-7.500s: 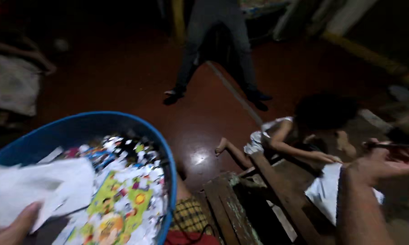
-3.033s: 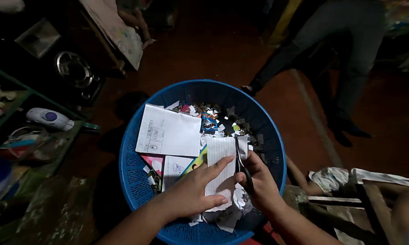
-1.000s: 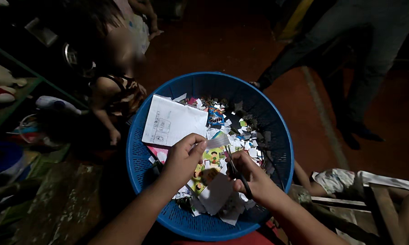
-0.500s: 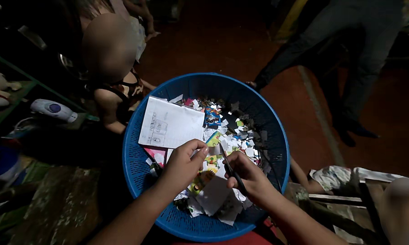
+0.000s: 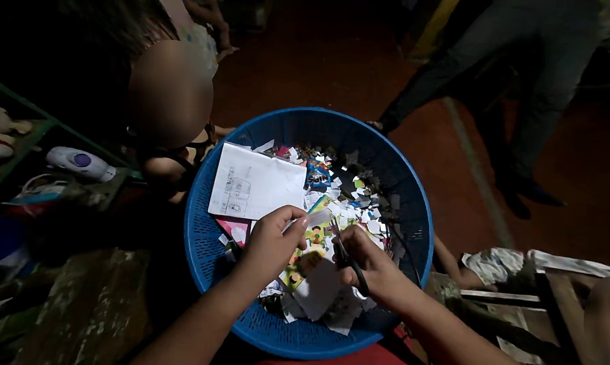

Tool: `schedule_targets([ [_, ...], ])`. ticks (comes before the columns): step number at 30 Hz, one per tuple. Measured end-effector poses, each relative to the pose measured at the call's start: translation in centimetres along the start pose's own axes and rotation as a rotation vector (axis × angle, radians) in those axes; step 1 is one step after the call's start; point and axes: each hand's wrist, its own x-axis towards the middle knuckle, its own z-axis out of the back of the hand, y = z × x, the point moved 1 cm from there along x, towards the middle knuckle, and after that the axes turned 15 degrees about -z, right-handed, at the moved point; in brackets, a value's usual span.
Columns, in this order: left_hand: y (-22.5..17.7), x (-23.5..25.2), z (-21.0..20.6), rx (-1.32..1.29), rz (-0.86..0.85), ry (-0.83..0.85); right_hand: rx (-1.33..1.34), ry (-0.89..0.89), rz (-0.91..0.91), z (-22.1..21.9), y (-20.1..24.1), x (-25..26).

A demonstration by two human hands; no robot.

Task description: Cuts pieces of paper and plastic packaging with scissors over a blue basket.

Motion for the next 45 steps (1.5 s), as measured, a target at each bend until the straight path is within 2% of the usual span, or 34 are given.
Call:
schedule_targets([
  [8,-0.4,0.0,-0.3,-0.069,0.050,0.061,-0.037,0.021,0.039,-0.5,0.0,0.0],
  [16,-0.6,0.0,-0.4,-0.084,0.067,0.080,0.019,-0.098,0.041,-0.4,0.1,-0.1],
  [22,-1.1,-0.6,-1.1,0.014,0.016,0.250,0.129,-0.224,0.206,-0.4,0.4,0.0],
  [25,-1.6,-1.5,-1.8,0.084,-0.056,0.284,0.241,-0.248,0.242,-0.6,0.8,-0.1],
  [29,-1.4,-3.7,-2.9,0.148,-0.142,0.208,0.289,-0.171,0.268,-0.6,0.9,-0.2],
  [32,-0.6,-4.8,-2.9,0.108,-0.122,0.116,0.301,-0.209,0.254,-0.6,0.8,-0.1],
  [34,0.0,-4.9,-2.5,0.085,-0.119,0.028,0.208,-0.211,0.212,-0.5,0.6,-0.1],
  [39,0.3,-4.1,-0.9,0.044,-0.136,-0.136,-0.218,-0.047,0.103,-0.5,0.2,-0.5],
  [45,0.8,-4.0,-0.5,0.032,-0.119,-0.177,-0.248,0.029,0.118,-0.5,0.3,-0.8],
])
